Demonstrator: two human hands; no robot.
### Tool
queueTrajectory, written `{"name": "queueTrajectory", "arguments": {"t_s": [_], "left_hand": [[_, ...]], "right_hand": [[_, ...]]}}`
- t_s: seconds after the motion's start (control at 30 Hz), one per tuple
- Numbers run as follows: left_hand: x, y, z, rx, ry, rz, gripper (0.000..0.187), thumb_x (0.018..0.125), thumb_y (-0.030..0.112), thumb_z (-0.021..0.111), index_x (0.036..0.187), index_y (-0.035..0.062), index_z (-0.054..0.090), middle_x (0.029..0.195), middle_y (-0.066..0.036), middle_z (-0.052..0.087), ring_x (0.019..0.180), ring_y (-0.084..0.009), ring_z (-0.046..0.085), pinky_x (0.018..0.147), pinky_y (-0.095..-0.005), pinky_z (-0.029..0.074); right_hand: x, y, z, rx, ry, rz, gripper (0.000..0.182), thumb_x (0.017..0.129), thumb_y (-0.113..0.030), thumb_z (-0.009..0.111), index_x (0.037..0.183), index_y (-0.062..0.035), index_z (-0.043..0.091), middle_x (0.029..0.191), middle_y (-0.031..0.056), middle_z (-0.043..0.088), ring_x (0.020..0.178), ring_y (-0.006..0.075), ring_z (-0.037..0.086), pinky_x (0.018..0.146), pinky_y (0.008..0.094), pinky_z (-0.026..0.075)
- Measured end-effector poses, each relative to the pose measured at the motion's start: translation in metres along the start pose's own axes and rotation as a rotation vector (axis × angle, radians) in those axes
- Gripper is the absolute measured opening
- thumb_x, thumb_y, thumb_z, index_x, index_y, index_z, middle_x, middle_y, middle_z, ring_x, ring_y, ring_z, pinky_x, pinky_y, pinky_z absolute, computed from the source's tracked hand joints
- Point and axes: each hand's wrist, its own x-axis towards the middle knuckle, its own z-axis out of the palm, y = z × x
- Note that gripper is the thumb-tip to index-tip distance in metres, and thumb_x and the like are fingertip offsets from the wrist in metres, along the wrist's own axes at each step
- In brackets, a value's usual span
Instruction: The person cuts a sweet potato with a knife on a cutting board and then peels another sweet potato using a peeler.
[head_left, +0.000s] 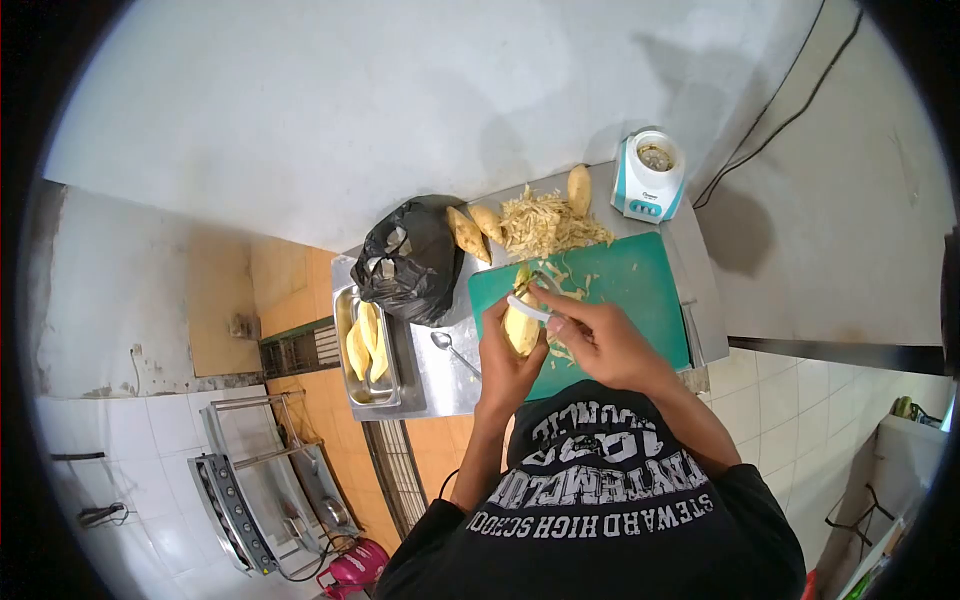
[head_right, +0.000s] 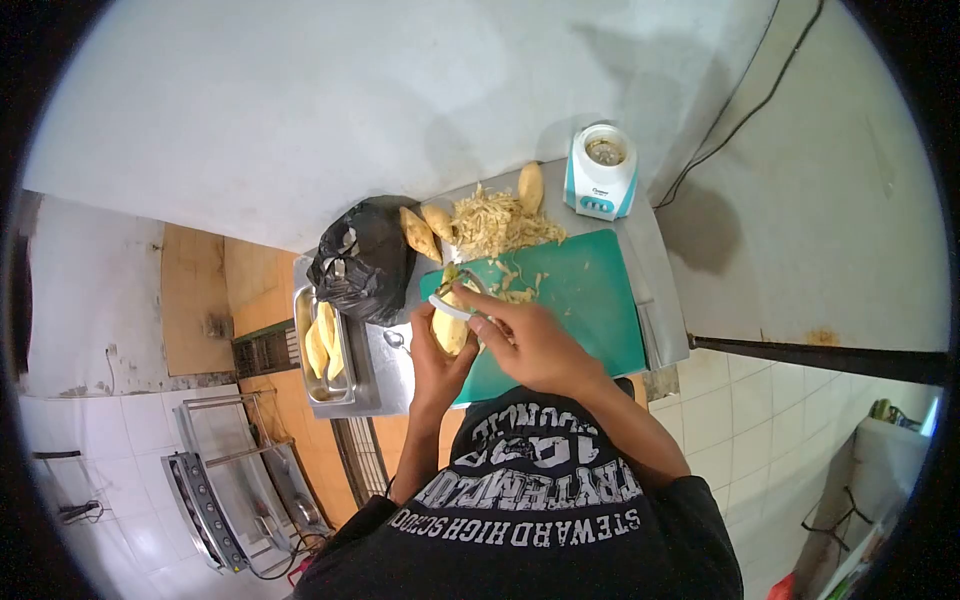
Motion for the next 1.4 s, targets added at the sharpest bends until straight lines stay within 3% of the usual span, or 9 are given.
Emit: {"name": "queueTrajectory", "arguments": {"t_s": [0.37,0.57,0.6,0.73,0.83,0.93,1.0,1.23,1.4], "left_hand": [[0.002,0.004,-0.003,0.120,0.002,-0.063,0.067,0.081,0.002,0.076,0.138,-0.0025,0.042,0.120,-0.025,0.063,0.110,-0.0357,0.066,0.093,-0.0405,0.052],[0.011,-0.013,-0.002,-0.117,0.124,-0.013,0.064,0.080,-0.003,0.072,0.137,-0.0032,0.042,0.123,-0.019,0.057,0.113,-0.0250,0.061,0.093,-0.0363,0.052],[0.014,-0.014,-0.005,-0.104,0.160,-0.008,0.060,0.079,-0.004,0.071,0.131,0.0017,0.043,0.111,-0.010,0.058,0.098,-0.0179,0.062,0.082,-0.0297,0.053],[0.011,-0.010,-0.016,-0.164,0.060,-0.229,0.063,0.077,-0.007,0.070,0.132,-0.0014,0.042,0.118,-0.013,0.055,0.105,-0.0197,0.059,0.092,-0.0317,0.050],[0.008,-0.003,-0.011,-0.190,-0.031,-0.172,0.063,0.077,-0.008,0.069,0.133,0.0018,0.041,0.114,-0.012,0.057,0.090,-0.0163,0.061,0.075,-0.0291,0.054],[0.005,0.003,-0.018,-0.414,-0.056,-0.397,0.061,0.078,-0.009,0.068,0.129,0.0046,0.038,0.113,-0.012,0.060,0.069,-0.0119,0.059,0.051,-0.0244,0.047],[0.005,-0.002,-0.023,-0.597,0.026,-0.360,0.057,0.079,-0.011,0.066,0.125,0.0065,0.037,0.114,-0.013,0.061,0.056,-0.0085,0.053,0.037,-0.0203,0.035],[0.003,0.008,-0.018,-0.674,-0.095,-0.311,0.049,0.074,-0.014,0.058,0.114,0.0072,0.040,0.114,-0.014,0.061,0.055,-0.0085,0.051,0.036,-0.0198,0.034],[-0.002,0.009,-0.026,-0.650,-0.100,-0.285,0.055,0.069,-0.015,0.062,0.114,0.0068,0.039,0.112,-0.015,0.060,0.050,-0.0085,0.048,0.035,-0.0210,0.034]], "right_hand": [[-0.001,0.003,-0.003,0.019,-0.031,0.029,0.046,0.102,-0.015,0.057,0.148,-0.0128,0.053,0.063,0.0065,0.043,0.058,0.0098,0.039,0.055,0.0305,0.037],[-0.006,0.017,-0.003,0.010,-0.060,0.026,0.044,0.103,-0.016,0.056,0.147,-0.0119,0.054,0.064,0.0054,0.043,0.059,0.0087,0.039,0.054,0.0300,0.037],[-0.008,0.018,-0.002,0.036,-0.027,0.020,0.043,0.104,-0.016,0.056,0.147,-0.0118,0.054,0.063,0.0053,0.042,0.058,0.0088,0.039,0.054,0.0301,0.037],[0.008,0.006,-0.009,0.030,0.025,-0.003,0.043,0.104,-0.017,0.057,0.146,-0.0117,0.055,0.062,0.0052,0.041,0.056,0.0092,0.038,0.053,0.0302,0.037],[0.016,-0.004,-0.008,-0.058,0.027,-0.019,0.043,0.104,-0.018,0.056,0.146,-0.0114,0.055,0.061,0.0044,0.040,0.056,0.0093,0.038,0.053,0.0299,0.037],[0.015,-0.002,-0.008,-0.183,-0.152,0.125,0.043,0.104,-0.015,0.056,0.147,-0.0102,0.053,0.074,0.0029,0.054,0.066,0.0075,0.042,0.060,0.0280,0.040],[0.010,0.019,-0.015,-0.125,-0.075,0.073,0.044,0.103,-0.019,0.058,0.147,-0.0150,0.055,0.059,0.0058,0.040,0.054,0.0107,0.039,0.053,0.0319,0.037],[0.020,0.009,-0.016,-0.223,-0.108,0.017,0.044,0.103,-0.019,0.058,0.146,-0.0126,0.055,0.062,0.0058,0.045,0.056,0.0106,0.038,0.055,0.0311,0.039],[0.028,0.046,-0.035,-0.086,0.112,-0.070,0.044,0.106,-0.019,0.053,0.150,-0.0099,0.051,0.085,0.0045,0.065,0.065,0.0099,0.043,0.063,0.0265,0.042]]}}
